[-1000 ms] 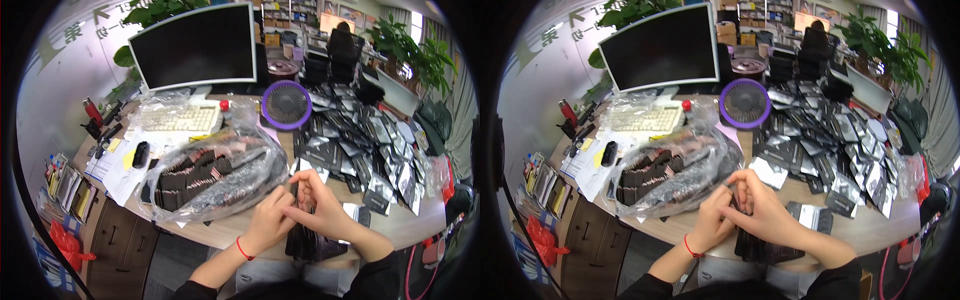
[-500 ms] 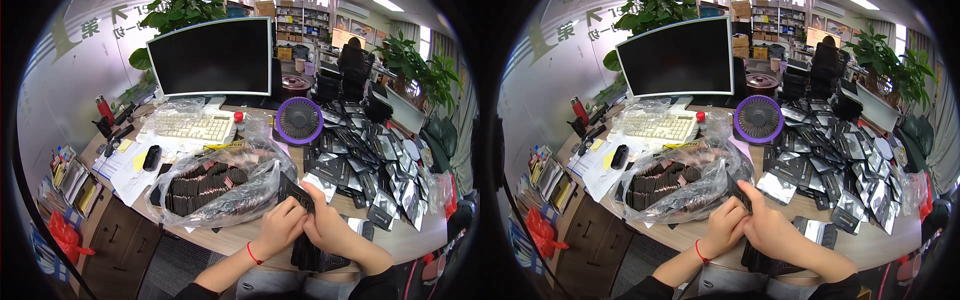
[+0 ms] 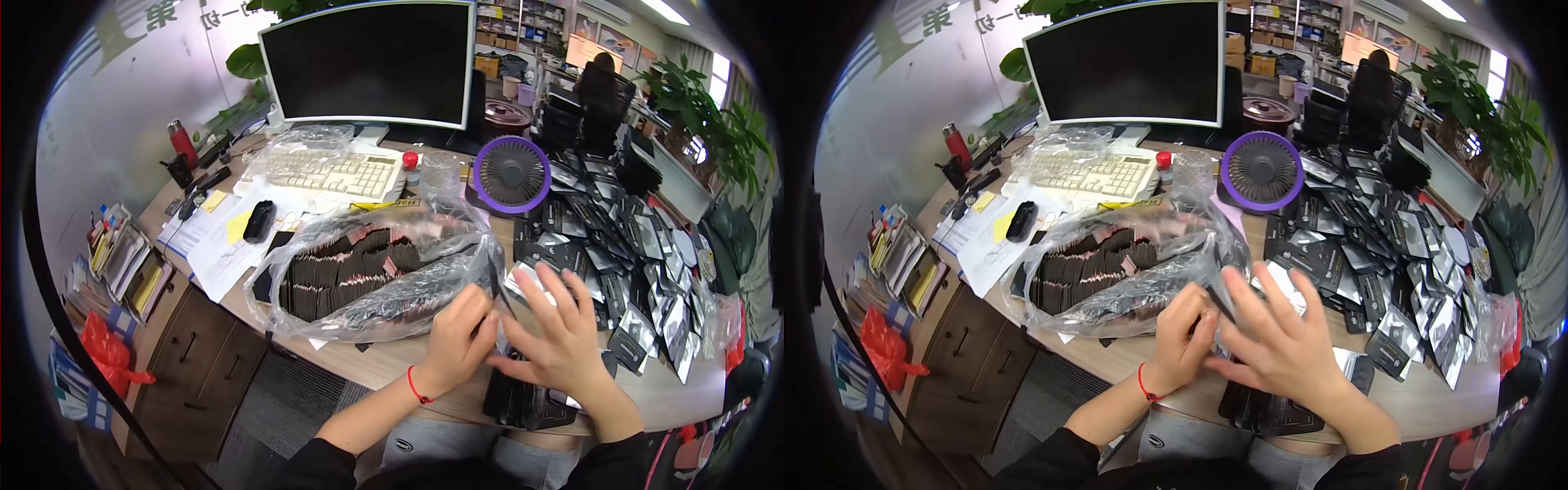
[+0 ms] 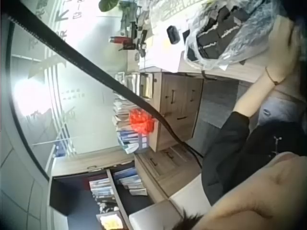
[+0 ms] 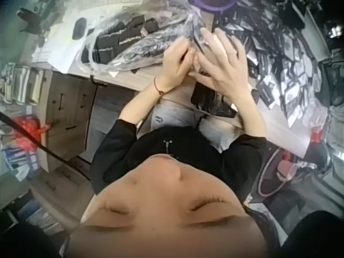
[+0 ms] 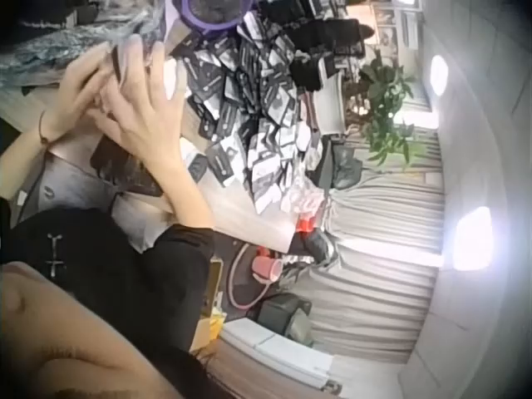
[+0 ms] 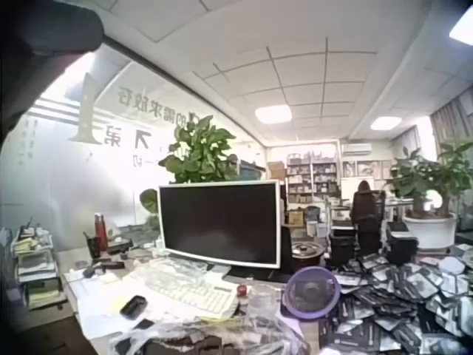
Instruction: Packaging small components into black pouches at a desk.
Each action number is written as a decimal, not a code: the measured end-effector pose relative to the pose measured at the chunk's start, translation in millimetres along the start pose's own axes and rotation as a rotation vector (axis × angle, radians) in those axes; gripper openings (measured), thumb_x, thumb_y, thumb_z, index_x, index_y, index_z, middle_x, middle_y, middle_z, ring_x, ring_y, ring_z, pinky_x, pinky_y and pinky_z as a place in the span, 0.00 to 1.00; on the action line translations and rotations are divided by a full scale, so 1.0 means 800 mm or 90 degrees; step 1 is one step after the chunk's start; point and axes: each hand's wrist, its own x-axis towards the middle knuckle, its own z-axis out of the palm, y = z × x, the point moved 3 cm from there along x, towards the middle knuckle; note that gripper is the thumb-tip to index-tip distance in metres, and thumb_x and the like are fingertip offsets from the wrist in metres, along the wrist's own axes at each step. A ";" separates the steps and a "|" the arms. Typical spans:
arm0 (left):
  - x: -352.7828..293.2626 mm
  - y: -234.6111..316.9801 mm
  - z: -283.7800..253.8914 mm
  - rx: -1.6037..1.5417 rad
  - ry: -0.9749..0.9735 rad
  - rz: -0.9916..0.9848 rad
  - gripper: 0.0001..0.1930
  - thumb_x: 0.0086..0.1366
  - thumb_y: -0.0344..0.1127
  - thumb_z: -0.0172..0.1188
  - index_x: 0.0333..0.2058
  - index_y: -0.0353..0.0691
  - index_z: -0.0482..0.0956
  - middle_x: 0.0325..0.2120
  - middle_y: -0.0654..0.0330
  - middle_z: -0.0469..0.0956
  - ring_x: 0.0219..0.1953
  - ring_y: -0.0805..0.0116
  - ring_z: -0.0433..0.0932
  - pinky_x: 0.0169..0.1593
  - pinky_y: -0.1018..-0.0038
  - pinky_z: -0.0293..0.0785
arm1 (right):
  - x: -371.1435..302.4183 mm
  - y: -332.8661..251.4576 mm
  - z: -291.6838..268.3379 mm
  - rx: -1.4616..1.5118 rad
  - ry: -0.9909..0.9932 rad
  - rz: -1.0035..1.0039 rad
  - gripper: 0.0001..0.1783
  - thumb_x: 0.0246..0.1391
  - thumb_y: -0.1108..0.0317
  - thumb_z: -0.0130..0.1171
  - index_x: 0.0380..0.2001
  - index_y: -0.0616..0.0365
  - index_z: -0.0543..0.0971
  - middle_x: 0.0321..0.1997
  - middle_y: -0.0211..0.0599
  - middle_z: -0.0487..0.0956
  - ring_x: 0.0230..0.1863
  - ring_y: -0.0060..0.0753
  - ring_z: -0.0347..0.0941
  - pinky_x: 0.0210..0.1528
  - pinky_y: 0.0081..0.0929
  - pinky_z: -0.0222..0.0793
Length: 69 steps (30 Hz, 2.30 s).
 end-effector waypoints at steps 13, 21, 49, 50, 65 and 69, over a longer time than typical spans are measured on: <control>0.017 -0.011 -0.012 -0.322 -0.060 -0.231 0.11 0.61 0.28 0.53 0.38 0.40 0.60 0.26 0.59 0.63 0.26 0.72 0.66 0.25 0.77 0.63 | -0.004 0.030 -0.014 0.227 0.056 0.049 0.25 0.32 0.58 0.74 0.25 0.58 0.68 0.59 0.59 0.66 0.60 0.60 0.63 0.61 0.56 0.57; 0.014 -0.013 -0.005 -0.572 -0.070 -0.236 0.17 0.59 0.22 0.47 0.41 0.45 0.52 0.31 0.55 0.65 0.30 0.71 0.65 0.26 0.79 0.66 | -0.006 0.023 -0.026 0.247 0.043 0.034 0.33 0.31 0.61 0.75 0.38 0.56 0.65 0.62 0.61 0.62 0.61 0.62 0.61 0.60 0.55 0.58; 0.015 -0.015 -0.004 -0.372 0.003 -0.287 0.03 0.67 0.28 0.44 0.38 0.37 0.62 0.33 0.59 0.70 0.31 0.76 0.72 0.30 0.79 0.78 | -0.011 0.024 0.008 0.143 -0.037 0.032 0.39 0.32 0.62 0.71 0.52 0.52 0.68 0.64 0.51 0.62 0.63 0.51 0.61 0.62 0.51 0.55; 0.013 -0.017 -0.007 -0.372 -0.008 -0.301 0.03 0.68 0.28 0.45 0.38 0.37 0.62 0.33 0.59 0.69 0.32 0.77 0.72 0.30 0.80 0.78 | -0.012 0.024 0.007 0.137 -0.034 0.026 0.40 0.32 0.62 0.71 0.53 0.51 0.68 0.64 0.51 0.62 0.63 0.50 0.61 0.62 0.51 0.54; 0.009 0.002 0.003 -0.106 -0.078 -0.268 0.05 0.62 0.27 0.56 0.31 0.34 0.70 0.19 0.66 0.68 0.23 0.78 0.65 0.30 0.79 0.64 | -0.012 0.018 0.011 0.155 -0.061 0.025 0.40 0.33 0.60 0.71 0.54 0.51 0.68 0.63 0.49 0.63 0.63 0.48 0.61 0.63 0.50 0.53; 0.010 0.008 0.011 -0.009 -0.105 -0.153 0.04 0.61 0.26 0.56 0.32 0.34 0.70 0.19 0.65 0.68 0.24 0.79 0.65 0.31 0.79 0.64 | -0.013 0.017 0.012 0.170 -0.063 0.037 0.41 0.34 0.60 0.71 0.55 0.52 0.67 0.64 0.49 0.62 0.63 0.48 0.60 0.62 0.49 0.53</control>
